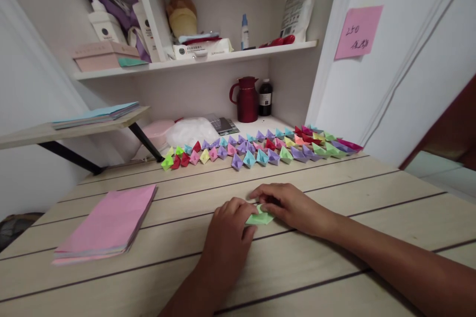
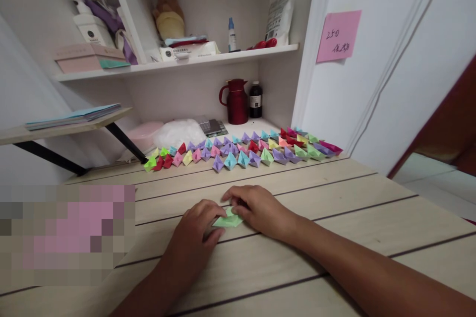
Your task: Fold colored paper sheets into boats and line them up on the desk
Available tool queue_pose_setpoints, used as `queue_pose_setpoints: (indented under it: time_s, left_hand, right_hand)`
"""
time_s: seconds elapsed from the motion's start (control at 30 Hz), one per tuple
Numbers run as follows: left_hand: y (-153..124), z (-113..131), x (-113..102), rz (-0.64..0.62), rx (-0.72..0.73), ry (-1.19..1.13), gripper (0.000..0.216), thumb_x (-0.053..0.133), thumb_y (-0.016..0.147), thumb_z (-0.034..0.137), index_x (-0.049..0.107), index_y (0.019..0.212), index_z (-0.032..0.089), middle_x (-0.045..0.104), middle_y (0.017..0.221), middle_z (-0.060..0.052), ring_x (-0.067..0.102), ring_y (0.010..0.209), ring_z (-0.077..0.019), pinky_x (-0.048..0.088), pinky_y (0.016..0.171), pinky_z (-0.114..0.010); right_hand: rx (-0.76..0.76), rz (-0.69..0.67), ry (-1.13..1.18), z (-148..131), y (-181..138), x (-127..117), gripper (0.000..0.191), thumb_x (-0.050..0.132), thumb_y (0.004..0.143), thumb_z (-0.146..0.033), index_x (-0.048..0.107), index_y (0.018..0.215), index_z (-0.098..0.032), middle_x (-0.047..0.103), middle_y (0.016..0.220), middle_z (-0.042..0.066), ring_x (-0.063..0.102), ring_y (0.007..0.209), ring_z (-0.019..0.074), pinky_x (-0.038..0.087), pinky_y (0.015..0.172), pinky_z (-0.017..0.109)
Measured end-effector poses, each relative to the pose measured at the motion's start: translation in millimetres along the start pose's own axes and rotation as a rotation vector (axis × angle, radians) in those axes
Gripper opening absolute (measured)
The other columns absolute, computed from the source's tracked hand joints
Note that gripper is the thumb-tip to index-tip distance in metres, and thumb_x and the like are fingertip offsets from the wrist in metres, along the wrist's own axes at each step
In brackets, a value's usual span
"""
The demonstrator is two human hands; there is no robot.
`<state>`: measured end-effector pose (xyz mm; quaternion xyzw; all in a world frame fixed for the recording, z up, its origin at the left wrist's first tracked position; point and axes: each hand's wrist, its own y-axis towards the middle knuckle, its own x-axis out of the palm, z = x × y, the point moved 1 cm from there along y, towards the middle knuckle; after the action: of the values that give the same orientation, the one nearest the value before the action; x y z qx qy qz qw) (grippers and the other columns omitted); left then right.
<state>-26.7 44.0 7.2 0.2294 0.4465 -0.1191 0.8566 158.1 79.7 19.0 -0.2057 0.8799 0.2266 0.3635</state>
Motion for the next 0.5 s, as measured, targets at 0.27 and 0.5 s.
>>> queue_pose_setpoints:
  time_s: [0.27,0.5]
  left_hand:
    - [0.5,1.3,-0.8,0.003,-0.014,0.035,0.021,0.059,0.077,0.008,0.061,0.09,0.024,0.064,0.098,0.001,0.053,0.095,-0.0194,0.038,0.086,-0.036]
    - [1.6,-0.8,-0.7,0.061,-0.123,0.013,0.014,0.059,0.075,0.008,0.06,0.078,0.022,0.065,0.089,0.001,0.055,0.09,-0.0188,0.039,0.083,-0.034]
  right_hand:
    - [-0.022,-0.012,0.047,1.4,-1.0,1.6,0.026,0.053,0.086,-0.017,0.064,0.109,-0.022,0.064,0.075,-0.001,0.057,0.069,0.0135,0.043,0.064,0.023]
    - [-0.026,-0.076,0.153,-1.4,-5.0,-7.7,0.034,0.062,0.084,-0.031,0.055,0.117,-0.024,0.061,0.109,0.005,0.059,0.085,0.0163,0.048,0.075,0.027]
